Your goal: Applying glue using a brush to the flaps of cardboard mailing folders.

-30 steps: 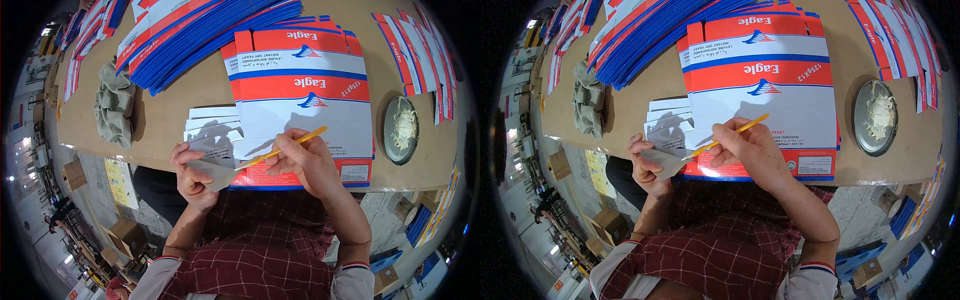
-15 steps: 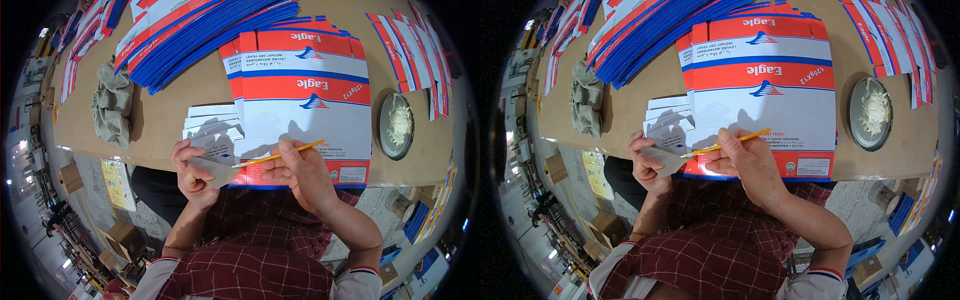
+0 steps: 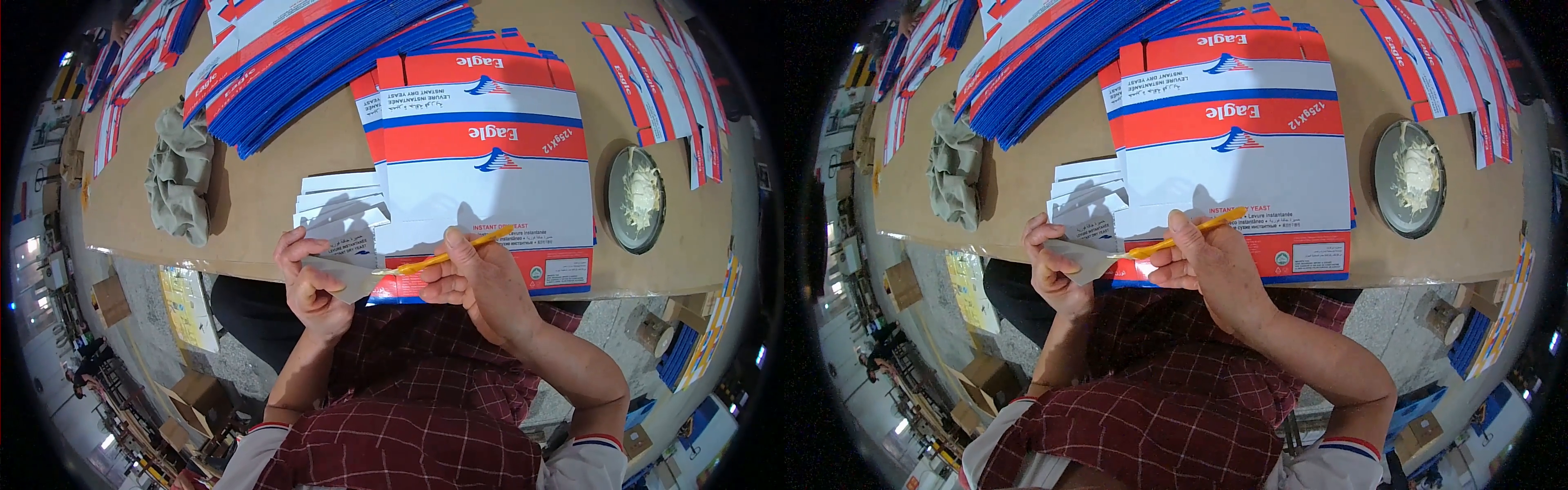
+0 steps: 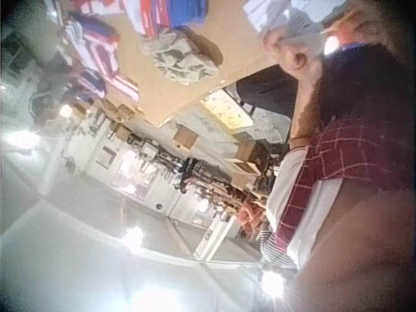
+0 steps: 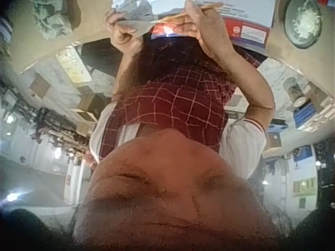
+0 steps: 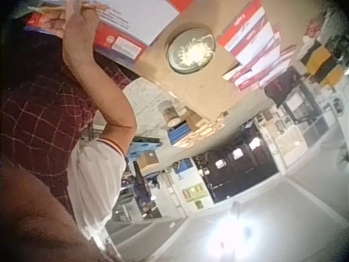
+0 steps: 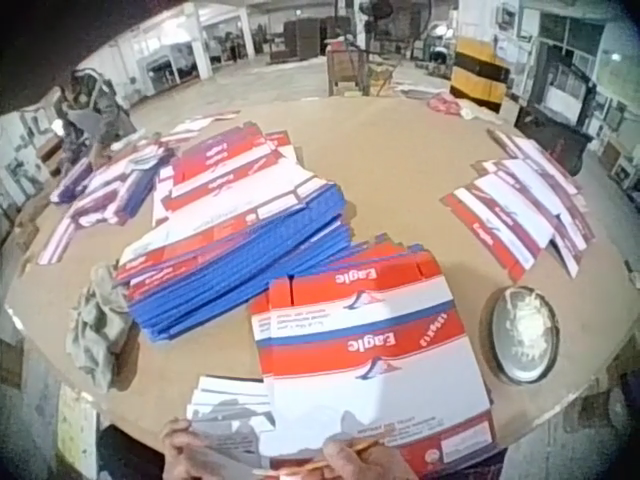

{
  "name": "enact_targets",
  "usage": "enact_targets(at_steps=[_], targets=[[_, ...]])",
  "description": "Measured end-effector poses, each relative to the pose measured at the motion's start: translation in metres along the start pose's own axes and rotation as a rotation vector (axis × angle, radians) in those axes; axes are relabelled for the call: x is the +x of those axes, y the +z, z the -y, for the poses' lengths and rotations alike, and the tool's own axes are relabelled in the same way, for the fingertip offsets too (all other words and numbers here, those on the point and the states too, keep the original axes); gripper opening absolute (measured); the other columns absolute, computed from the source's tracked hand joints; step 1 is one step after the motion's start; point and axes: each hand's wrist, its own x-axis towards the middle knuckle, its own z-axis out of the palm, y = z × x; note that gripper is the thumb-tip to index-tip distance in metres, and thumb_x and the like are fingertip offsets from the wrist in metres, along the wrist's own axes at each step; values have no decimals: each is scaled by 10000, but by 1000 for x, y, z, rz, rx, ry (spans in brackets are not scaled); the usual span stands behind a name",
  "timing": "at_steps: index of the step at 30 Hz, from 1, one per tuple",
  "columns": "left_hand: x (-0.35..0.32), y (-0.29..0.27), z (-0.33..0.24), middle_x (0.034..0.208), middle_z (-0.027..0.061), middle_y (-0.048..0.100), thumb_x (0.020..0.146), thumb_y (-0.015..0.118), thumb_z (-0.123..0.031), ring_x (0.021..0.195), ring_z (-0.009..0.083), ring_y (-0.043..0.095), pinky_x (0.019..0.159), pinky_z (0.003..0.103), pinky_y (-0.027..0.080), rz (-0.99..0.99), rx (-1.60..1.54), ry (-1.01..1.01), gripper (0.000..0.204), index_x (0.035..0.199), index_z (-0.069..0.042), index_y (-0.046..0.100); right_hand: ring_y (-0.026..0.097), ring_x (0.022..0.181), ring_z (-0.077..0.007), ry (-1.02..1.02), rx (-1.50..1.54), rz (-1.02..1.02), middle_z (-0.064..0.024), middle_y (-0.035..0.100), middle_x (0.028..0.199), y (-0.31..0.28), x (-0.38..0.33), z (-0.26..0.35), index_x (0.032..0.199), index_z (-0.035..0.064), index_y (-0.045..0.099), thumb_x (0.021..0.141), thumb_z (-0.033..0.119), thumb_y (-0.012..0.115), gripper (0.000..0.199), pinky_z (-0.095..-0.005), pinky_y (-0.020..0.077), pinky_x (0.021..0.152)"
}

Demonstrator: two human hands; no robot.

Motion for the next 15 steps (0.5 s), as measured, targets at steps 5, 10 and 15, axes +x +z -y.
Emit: enact_targets(at_steps=[5, 10, 15], targets=[[1, 1, 0, 942, 93, 535, 504, 689, 8, 1075, 325, 401, 904, 439, 287, -9, -3, 11, 303, 596, -134, 438, 633, 640, -179, -16, 3, -2, -167, 582, 752, -4, -2, 3, 936, -38, 462, 904, 407, 416, 448, -286, 554, 610], [1, 1, 1, 966, 98, 532, 527, 650, 30, 1084, 342, 393, 914, 442, 286, -16, -18, 10, 275, 601, -121, 432, 624, 626, -157, -89, 219, -22, -120, 586, 689, -21, -11, 3, 919, 13, 496, 924, 381, 377, 386, -306, 551, 612], [11, 7, -14, 1023, 119, 524, 564, 573, 73, 1141, 341, 365, 942, 448, 272, -16, 71, -94, 266, 776, -86, 567, 617, 674, -185, -453, 584, 174, -106, 609, 748, -49, -1, -18, 938, 70, 495, 942, 334, 346, 303, -384, 510, 763]])
